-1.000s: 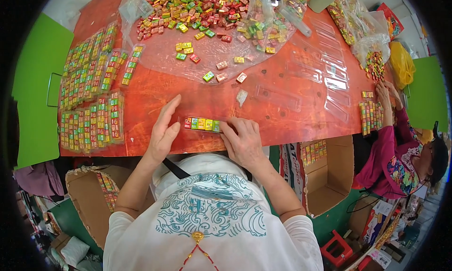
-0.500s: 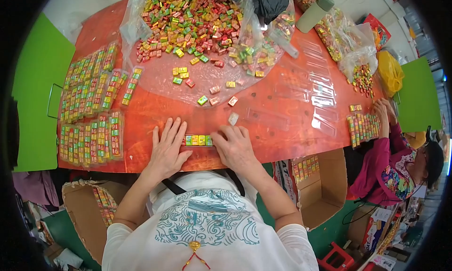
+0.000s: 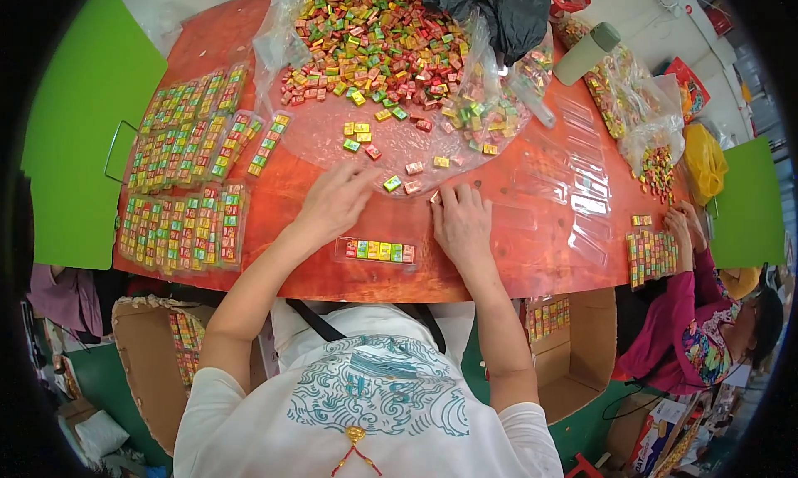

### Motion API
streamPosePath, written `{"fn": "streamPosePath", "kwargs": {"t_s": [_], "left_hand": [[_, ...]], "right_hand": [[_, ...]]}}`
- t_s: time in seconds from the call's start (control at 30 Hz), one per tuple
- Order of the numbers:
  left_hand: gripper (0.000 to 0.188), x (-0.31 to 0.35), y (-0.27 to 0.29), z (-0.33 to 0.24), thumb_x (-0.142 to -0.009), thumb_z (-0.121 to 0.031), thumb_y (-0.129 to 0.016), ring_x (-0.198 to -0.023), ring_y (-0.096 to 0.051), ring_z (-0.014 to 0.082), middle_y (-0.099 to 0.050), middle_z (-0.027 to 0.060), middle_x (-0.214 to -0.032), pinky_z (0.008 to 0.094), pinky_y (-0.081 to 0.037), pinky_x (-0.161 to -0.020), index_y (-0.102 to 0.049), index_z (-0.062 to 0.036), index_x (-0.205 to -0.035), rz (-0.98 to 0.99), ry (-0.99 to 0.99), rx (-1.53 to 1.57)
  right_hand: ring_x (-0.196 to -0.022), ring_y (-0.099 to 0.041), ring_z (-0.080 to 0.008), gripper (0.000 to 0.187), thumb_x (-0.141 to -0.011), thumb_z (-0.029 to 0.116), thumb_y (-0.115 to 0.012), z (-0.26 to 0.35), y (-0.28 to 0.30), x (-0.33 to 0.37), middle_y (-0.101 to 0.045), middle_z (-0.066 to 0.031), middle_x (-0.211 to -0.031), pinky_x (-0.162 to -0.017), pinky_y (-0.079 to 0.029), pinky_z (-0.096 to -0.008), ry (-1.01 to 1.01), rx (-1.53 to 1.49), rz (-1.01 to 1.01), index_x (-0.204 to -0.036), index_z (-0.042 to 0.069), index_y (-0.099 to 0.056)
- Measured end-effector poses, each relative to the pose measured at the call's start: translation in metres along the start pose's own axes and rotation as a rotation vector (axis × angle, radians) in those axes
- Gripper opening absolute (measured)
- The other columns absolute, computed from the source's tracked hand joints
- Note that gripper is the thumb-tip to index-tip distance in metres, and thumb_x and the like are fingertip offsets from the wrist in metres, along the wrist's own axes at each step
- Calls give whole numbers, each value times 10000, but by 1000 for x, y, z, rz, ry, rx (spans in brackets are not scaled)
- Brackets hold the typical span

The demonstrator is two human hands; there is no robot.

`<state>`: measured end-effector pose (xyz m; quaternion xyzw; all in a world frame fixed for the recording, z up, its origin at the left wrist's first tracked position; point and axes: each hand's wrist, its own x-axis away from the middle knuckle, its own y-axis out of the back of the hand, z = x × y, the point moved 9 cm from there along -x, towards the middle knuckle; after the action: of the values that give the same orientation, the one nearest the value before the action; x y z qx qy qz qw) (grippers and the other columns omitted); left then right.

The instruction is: Sorting small colorful toy bricks and arranging them into specific layouts before placing them into plastic packaging trays.

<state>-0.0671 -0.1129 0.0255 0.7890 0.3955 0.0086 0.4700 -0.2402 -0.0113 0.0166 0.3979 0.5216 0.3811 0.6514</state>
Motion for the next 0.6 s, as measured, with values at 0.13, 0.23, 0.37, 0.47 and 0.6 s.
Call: {"fn": "streamPosePath", "kwargs": {"t_s": [0.13,0.23,0.37,0.47,0.6], "left_hand": [[418,-18,-29,-13,-858,-138,-685,-1055,-561,308,-559,116,-1083,436,-457,-839,-627,-156,-1272,78,-165,-289],[386,-23,-37,-12,-853,-154,-690,-1069,-554,308,-557,110,-1101,432,-440,-842,-626,-156,-1233,145,-186,-347],[313,-11,-13,-11,-868,-160,-678,-1059,-550,301,-563,107,-1086,433,-415,-861,-615,-112,-1171,57,-138,-269],[245,17,23,-26,-846,-142,-682,-1007,-558,294,-562,106,-1008,439,-389,-842,-622,-105,-1081,20,-95,-199],[241,61,31,-33,-848,-160,-697,-976,-549,285,-550,99,-985,441,-376,-853,-619,-107,-1069,150,-37,-246]], "right_hand": [[-972,-596,-293,260,-898,190,-694,9,18,12,-602,-105,-1009,-816,-420,-432,1,-126,7,-1134,89,-649],[-1006,-600,-292,293,-885,173,-707,19,28,26,-611,-107,-1055,-860,-427,-427,25,-204,81,-1160,90,-648],[-1024,-596,-298,352,-864,138,-724,39,35,47,-613,-110,-1091,-930,-419,-432,114,-300,145,-1200,82,-637],[-1024,-593,-298,336,-870,127,-714,45,33,55,-612,-112,-1089,-941,-413,-432,129,-294,207,-1192,70,-637],[-1015,-592,-290,340,-870,114,-704,48,34,55,-610,-107,-1075,-934,-414,-427,139,-253,227,-1199,64,-636]]}}
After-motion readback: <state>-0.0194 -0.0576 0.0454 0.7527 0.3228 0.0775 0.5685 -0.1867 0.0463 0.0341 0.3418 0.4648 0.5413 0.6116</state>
